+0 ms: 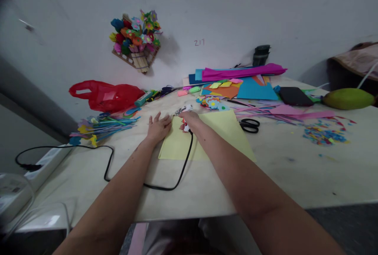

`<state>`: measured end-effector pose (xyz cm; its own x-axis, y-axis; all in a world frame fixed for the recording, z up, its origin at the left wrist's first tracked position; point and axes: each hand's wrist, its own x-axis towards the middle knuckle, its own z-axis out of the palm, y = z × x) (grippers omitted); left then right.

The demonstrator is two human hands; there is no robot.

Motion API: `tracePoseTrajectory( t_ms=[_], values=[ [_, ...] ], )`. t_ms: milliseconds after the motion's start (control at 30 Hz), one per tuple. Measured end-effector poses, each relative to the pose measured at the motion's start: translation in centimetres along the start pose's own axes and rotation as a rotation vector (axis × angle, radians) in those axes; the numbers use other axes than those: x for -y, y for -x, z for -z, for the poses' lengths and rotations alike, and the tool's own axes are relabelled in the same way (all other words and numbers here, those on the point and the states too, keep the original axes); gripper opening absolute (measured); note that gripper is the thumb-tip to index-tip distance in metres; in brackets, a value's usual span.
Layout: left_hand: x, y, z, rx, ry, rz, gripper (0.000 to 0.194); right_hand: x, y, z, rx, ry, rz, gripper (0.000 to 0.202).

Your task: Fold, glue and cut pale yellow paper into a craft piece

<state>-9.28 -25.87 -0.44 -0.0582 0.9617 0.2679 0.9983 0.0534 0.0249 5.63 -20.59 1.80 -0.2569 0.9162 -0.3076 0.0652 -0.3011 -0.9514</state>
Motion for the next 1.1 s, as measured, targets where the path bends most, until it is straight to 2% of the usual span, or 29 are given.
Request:
tracePoseTrajectory(
  t_ms=[600,1100],
  values=[
    [0.2,-0.2,-0.3,0.034,0.017,-0.003,0.045,-0.4,-0.5,0.1,-0.044,-0.142,0.079,0.015],
    [-0.9,0.0,0.1,-0.041,-0.037,-0.037,0.048,-0.5,-0.6,0.1,-0.046,-0.145,0.087,0.017]
  ],
)
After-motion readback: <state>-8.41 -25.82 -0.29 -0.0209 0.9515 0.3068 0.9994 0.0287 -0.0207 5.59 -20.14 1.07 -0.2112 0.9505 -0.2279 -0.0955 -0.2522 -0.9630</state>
